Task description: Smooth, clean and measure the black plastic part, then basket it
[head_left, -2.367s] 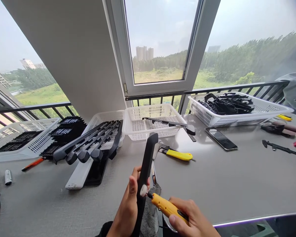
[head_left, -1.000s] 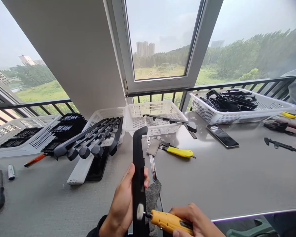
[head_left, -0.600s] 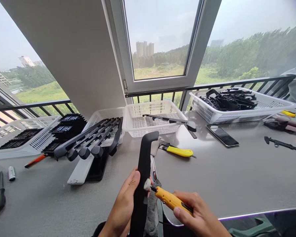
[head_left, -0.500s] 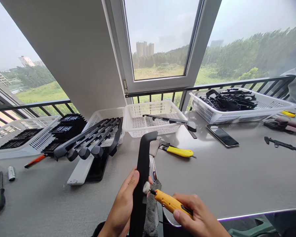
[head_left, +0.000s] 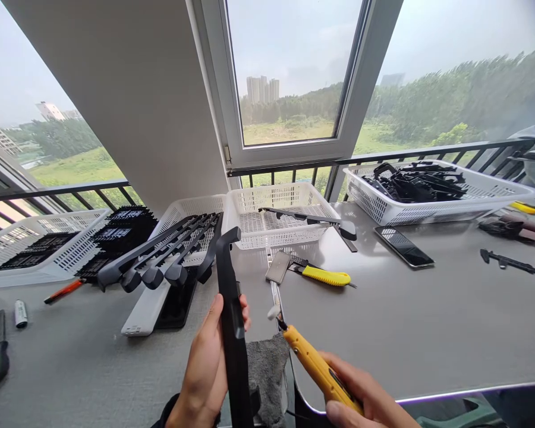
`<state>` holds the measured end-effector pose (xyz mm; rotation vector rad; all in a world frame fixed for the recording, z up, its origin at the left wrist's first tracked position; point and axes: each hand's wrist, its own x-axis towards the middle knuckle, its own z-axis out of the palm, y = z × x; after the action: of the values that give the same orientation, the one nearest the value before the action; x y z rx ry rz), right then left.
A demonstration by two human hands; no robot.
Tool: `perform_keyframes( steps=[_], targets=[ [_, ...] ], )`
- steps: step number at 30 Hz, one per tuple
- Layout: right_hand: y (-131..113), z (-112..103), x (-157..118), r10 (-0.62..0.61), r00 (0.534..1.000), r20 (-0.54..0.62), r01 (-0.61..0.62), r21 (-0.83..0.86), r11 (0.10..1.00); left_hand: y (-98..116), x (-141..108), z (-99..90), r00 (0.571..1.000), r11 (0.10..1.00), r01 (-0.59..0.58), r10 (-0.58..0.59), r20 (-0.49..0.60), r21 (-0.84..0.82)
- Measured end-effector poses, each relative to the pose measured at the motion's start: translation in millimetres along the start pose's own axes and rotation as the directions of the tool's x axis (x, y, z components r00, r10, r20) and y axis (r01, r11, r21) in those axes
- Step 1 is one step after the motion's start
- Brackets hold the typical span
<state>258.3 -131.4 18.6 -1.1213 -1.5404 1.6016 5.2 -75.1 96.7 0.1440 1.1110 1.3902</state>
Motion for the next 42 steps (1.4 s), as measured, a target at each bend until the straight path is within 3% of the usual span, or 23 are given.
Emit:
perform_keyframes(
  steps=[4, 6, 8, 12, 16, 19, 22, 26, 29, 33, 35, 39, 42],
  targets=[
    [9.3, -4.6, 17.8, -0.076, 0.965, -0.249, -0.004, -0.306, 0.952, 1.4, 2.8, -3.5, 1.0, 1.0, -0.006, 0.006, -0.011, -0.02],
    [17.6, -9.2, 26.5, -0.127, 0.899, -0.42, -0.097, -0.472, 0.876, 0.4, 2.9, -3.7, 1.0, 1.0, 0.002, -0.002, -0.021, -0.028],
    [26.8, -14.1, 33.2, -0.203, 0.84, -0.503, -0.168, -0.597, 0.785, -0.3, 2.4, -2.6, 1.0, 0.999, 0.006, -0.006, -0.022, -0.038],
    [37.8, -17.8, 39.9, -0.323, 0.815, -0.481, -0.147, -0.711, 0.688, 0.7, 1.6, 0.0, 1.0, 0.999, -0.003, 0.003, -0.012, -0.047],
    [28.5, -0.4, 44.1, -0.468, 0.769, -0.436, -0.066, -0.782, 0.62, 2.1, 2.7, 0.9, 1.0, 0.998, -0.018, 0.018, -0.002, -0.059],
    [15.9, 23.0, 54.2, -0.466, 0.83, -0.308, 0.014, -0.823, 0.568, 2.3, 3.4, 2.6, 1.0, 0.998, -0.013, 0.014, 0.02, -0.056],
    [10.2, 39.1, 69.3, -0.399, 0.884, -0.242, 0.004, -0.85, 0.526, 3.4, 2.1, 4.8, 0.999, 0.998, -0.012, 0.013, 0.034, -0.057],
    [12.1, 36.6, 80.4, -0.393, 0.903, -0.174, 0.053, -0.862, 0.504, 7.4, -1.8, 4.8, 1.0, 0.999, -0.002, 0.003, 0.019, -0.035],
    [9.4, 22.9, 79.0, -0.491, 0.86, -0.136, 0.168, -0.834, 0.525, 10.3, -2.9, 4.3, 1.0, 0.999, -0.018, 0.018, 0.023, -0.027],
    [-7.0, 2.9, 76.8, -0.605, 0.775, -0.181, 0.312, -0.723, 0.616, 11.4, -1.2, 6.7, 0.997, 0.997, -0.069, 0.07, 0.033, -0.039],
    [-18.5, -5.3, 76.5, -0.586, 0.788, -0.189, 0.355, -0.638, 0.683, 10.8, -0.8, 8.8, 0.996, 0.995, -0.083, 0.084, 0.034, -0.047],
    [-39.6, -17.7, 72.1, -0.369, 0.906, -0.208, 0.287, -0.34, 0.895, 8.1, -2.4, 10.7, 0.996, 0.996, -0.072, 0.075, 0.058, -0.053],
    [-51.3, -24.6, 68.2, -0.345, 0.922, -0.177, 0.294, -0.26, 0.92, 5.5, -3.3, 9.1, 0.994, 0.996, -0.062, 0.067, 0.082, -0.065]
  ],
)
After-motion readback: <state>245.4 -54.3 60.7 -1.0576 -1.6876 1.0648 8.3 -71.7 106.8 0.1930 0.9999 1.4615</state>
